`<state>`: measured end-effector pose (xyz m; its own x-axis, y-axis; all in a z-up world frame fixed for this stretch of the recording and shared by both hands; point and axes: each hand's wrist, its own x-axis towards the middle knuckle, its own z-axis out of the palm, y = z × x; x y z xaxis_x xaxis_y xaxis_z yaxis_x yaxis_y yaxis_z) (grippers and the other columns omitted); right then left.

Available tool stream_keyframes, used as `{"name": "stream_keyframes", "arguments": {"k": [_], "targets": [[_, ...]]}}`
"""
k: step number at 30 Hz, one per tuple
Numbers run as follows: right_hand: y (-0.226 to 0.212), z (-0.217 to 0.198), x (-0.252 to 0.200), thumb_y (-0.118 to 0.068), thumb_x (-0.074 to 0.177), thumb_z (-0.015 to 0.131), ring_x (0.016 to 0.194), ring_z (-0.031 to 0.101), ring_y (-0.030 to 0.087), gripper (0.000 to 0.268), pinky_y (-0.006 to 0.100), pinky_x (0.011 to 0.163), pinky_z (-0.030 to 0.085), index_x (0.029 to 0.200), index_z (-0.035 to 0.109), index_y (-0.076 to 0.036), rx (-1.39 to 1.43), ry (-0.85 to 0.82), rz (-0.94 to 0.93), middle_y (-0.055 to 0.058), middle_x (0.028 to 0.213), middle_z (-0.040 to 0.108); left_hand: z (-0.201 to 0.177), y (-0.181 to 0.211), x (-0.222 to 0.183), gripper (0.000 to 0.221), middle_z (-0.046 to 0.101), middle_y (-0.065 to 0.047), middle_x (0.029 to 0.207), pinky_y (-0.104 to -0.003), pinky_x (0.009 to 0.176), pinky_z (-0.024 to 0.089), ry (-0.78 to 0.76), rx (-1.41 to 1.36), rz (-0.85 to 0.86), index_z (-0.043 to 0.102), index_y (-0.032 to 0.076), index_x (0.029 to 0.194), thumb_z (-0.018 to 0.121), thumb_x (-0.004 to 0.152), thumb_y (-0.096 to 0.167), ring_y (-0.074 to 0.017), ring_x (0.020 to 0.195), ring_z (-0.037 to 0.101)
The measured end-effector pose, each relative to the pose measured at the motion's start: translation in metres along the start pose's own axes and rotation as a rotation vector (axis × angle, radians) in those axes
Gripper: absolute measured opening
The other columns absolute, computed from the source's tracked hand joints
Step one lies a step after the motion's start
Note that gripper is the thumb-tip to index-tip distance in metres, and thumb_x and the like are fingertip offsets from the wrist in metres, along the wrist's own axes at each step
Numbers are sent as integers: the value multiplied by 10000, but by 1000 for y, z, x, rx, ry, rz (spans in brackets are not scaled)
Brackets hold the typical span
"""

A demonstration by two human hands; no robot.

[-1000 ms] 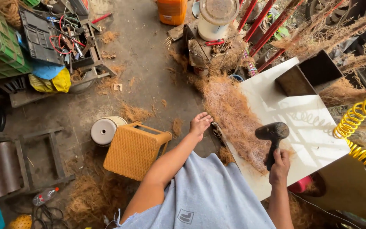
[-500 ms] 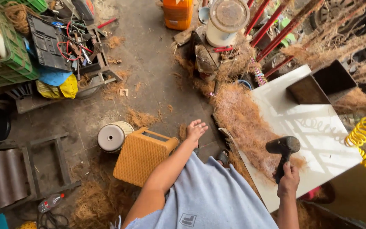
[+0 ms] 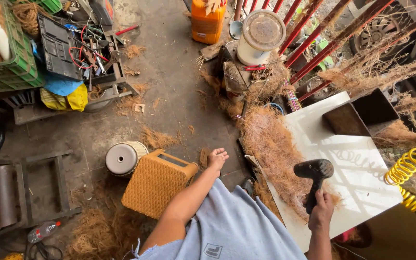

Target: Spreading out coconut fibers on a workbench, removing debris, and using a hair dryer to process the material.

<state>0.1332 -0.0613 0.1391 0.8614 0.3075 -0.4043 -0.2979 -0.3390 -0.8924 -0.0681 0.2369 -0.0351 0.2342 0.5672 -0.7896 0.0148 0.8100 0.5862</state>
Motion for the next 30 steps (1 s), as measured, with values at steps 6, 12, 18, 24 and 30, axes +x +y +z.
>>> {"name": "stream_keyframes", "arguments": {"k": [6, 12, 18, 24, 30], "targets": [[9, 2, 0, -292, 1160, 474, 612, 575, 246, 192, 372, 548, 451, 1068, 456, -124, 6, 122, -33, 140, 834, 593, 5, 0, 3, 386, 742, -194, 1185, -372, 957, 589, -39, -85, 82, 615, 16, 1193, 727, 826, -25, -248, 965, 759], [-10, 26, -2, -328, 1118, 486, 618, 565, 258, 258, 365, 507, 414, 1114, 435, -75, -12, 8, -15, 170, 864, 592, 17, 17, -16, 198, 773, -154, 866, -293, 616, 576, -11, 38, 34, 624, 87, 1112, 708, 934, 113, -187, 556, 691], [-28, 40, 1, -306, 1054, 517, 614, 568, 253, 229, 340, 504, 419, 1024, 442, -92, 91, -141, -70, 163, 846, 579, 26, 9, -14, 277, 776, -196, 1042, -309, 701, 620, -104, 108, 24, 609, 73, 1255, 400, 1090, 148, -226, 773, 767], [-31, 42, 4, -306, 1099, 501, 619, 560, 242, 225, 337, 520, 442, 1057, 451, -91, 152, -150, -105, 143, 836, 558, 48, 13, -7, 312, 740, -55, 1193, -311, 947, 557, -128, 195, 64, 676, 92, 1244, 641, 945, 10, -176, 1100, 710], [-11, 30, 12, -235, 1102, 471, 584, 551, 247, 170, 360, 521, 450, 996, 440, -105, 57, -132, -92, 151, 804, 575, 80, 47, -12, 606, 416, -114, 1608, -432, 1145, 411, -169, 496, -21, 462, 135, 1523, 654, 964, 268, -293, 1472, 418]]}}
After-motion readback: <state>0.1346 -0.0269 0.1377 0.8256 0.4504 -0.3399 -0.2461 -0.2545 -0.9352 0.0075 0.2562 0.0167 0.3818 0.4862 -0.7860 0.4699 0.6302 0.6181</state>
